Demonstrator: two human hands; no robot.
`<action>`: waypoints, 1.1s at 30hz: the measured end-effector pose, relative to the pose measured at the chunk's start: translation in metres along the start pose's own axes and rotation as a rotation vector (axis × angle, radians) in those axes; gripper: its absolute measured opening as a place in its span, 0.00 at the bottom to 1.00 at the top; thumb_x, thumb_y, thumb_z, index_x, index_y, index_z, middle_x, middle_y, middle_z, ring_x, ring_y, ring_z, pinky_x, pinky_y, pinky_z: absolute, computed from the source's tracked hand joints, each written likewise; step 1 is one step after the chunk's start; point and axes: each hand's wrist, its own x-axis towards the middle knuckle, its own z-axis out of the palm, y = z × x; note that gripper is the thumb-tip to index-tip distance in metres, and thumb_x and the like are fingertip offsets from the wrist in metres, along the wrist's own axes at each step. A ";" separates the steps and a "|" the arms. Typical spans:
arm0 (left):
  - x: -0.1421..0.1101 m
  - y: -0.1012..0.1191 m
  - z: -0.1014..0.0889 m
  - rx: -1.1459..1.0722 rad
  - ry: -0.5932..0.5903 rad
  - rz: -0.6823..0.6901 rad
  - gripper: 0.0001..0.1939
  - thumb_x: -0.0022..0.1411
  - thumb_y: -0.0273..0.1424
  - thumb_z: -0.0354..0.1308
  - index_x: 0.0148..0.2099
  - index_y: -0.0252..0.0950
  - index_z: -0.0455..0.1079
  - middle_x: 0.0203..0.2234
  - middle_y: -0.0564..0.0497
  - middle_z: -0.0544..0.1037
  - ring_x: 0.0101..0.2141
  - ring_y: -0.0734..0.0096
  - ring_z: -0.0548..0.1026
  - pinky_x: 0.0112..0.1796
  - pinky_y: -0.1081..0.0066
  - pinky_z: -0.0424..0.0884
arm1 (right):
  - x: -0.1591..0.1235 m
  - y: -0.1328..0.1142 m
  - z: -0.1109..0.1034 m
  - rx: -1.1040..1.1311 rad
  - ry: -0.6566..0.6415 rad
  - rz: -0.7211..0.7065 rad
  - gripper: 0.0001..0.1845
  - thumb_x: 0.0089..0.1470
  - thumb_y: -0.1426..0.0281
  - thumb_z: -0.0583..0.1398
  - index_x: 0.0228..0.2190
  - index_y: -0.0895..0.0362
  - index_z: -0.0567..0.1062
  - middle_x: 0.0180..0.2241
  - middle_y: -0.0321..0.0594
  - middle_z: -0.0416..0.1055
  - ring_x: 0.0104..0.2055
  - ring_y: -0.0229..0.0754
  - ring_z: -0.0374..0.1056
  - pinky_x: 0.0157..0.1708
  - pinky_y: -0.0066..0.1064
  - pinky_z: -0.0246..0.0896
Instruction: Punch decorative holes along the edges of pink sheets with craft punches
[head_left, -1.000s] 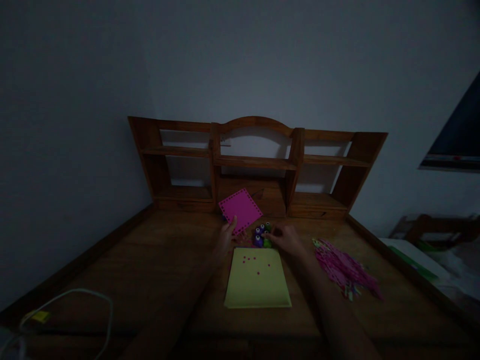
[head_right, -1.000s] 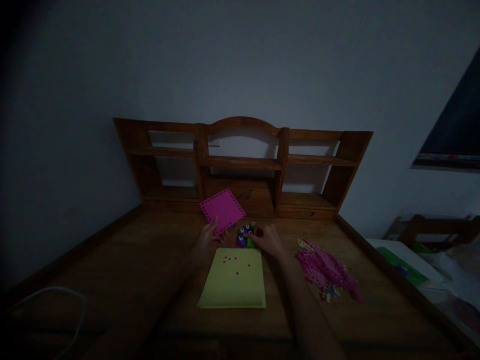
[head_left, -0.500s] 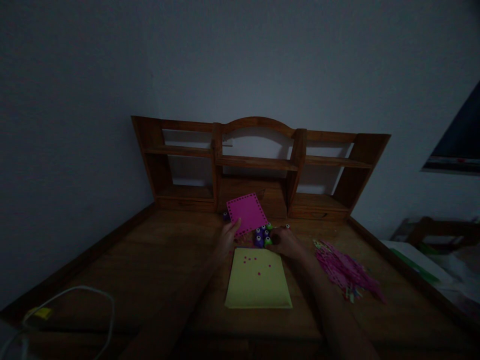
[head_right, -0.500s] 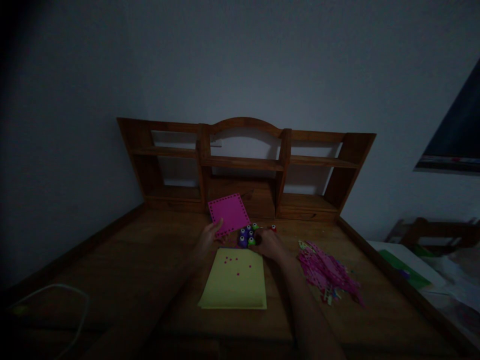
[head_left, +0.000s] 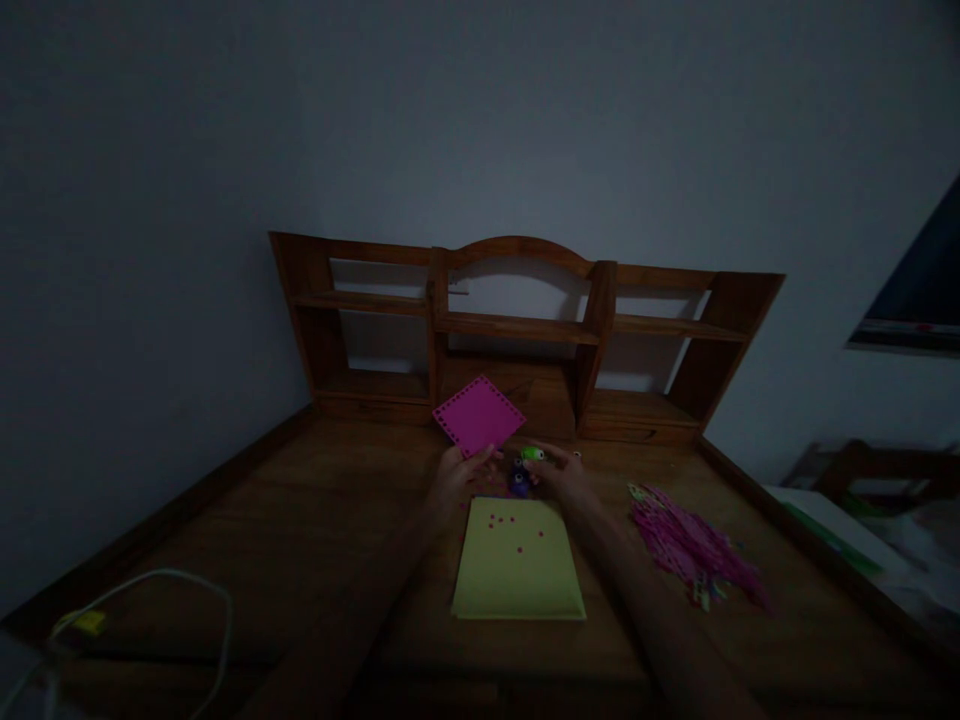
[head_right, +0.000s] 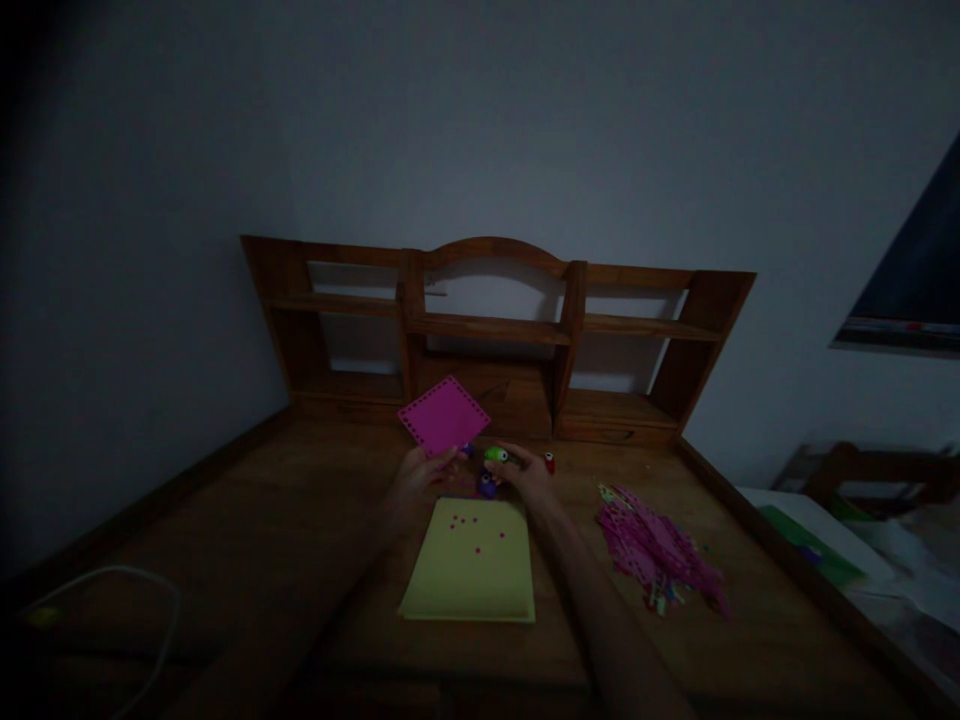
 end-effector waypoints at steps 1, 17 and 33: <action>-0.001 0.000 0.000 0.013 -0.002 0.004 0.21 0.49 0.44 0.68 0.36 0.31 0.76 0.31 0.43 0.81 0.24 0.69 0.75 0.27 0.70 0.71 | -0.001 0.002 0.001 -0.008 -0.012 0.011 0.31 0.35 0.62 0.73 0.43 0.58 0.77 0.29 0.39 0.75 0.24 0.36 0.66 0.28 0.31 0.62; -0.007 0.000 0.008 0.292 -0.051 0.143 0.18 0.57 0.43 0.62 0.25 0.33 0.75 0.20 0.45 0.78 0.22 0.65 0.75 0.26 0.70 0.68 | -0.007 0.007 0.015 0.049 -0.162 0.022 0.24 0.36 0.64 0.72 0.37 0.55 0.76 0.36 0.39 0.75 0.33 0.40 0.71 0.38 0.33 0.67; -0.006 -0.010 0.009 0.259 -0.136 0.121 0.20 0.54 0.47 0.63 0.25 0.34 0.73 0.19 0.46 0.77 0.20 0.66 0.74 0.25 0.69 0.69 | -0.012 0.000 0.016 0.099 -0.138 0.056 0.20 0.38 0.63 0.72 0.34 0.56 0.77 0.35 0.39 0.76 0.32 0.39 0.71 0.34 0.31 0.65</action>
